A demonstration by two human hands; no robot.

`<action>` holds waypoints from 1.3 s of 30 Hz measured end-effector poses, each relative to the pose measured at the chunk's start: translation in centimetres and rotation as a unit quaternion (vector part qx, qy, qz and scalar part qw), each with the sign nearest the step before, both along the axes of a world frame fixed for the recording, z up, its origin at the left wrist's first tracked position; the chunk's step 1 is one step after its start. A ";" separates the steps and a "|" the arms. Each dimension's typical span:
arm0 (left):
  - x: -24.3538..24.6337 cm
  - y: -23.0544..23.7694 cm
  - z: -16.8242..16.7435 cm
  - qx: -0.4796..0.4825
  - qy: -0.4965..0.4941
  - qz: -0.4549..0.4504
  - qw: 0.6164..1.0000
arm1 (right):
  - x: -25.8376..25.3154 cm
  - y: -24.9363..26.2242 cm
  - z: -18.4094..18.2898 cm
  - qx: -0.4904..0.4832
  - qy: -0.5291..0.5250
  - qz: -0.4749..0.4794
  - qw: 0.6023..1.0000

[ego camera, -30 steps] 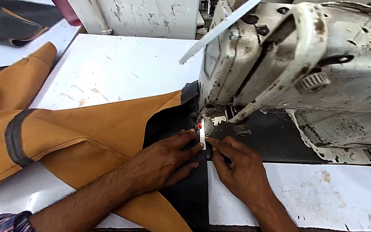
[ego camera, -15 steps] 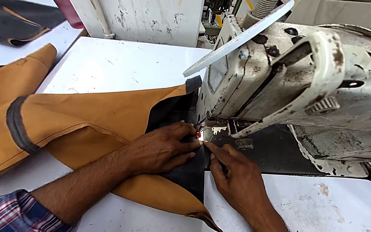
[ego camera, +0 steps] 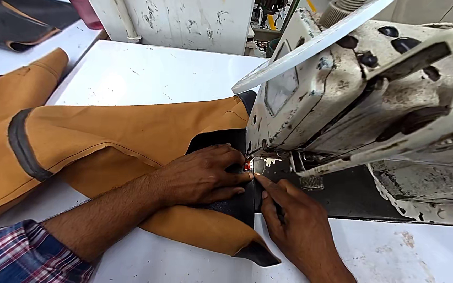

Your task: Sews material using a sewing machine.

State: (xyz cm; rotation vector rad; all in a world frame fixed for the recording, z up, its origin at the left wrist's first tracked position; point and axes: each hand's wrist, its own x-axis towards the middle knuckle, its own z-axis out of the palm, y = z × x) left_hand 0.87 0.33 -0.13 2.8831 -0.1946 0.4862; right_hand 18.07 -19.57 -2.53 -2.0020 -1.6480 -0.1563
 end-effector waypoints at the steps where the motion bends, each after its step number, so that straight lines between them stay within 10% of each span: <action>1: 0.1 0.1 0.1 0.002 0.001 0.000 1.000 | 0.0 0.0 0.0 0.000 0.000 0.000 1.000; 12: 0.5 0.8 0.5 0.018 0.007 -0.023 1.000 | -0.1 -0.1 -0.1 -0.003 0.011 -0.002 1.000; 19: -0.8 -7.2 3.8 -0.084 0.208 0.220 0.949 | 1.9 3.7 3.1 -0.078 0.105 -0.058 0.990; 33: -2.4 -9.1 -0.6 -0.041 0.070 0.256 0.963 | 3.4 9.2 2.2 0.029 0.129 -0.027 0.991; 39: -2.5 -9.1 -0.7 -0.054 0.065 0.249 0.965 | 3.9 7.2 4.3 -0.014 0.383 -0.107 0.917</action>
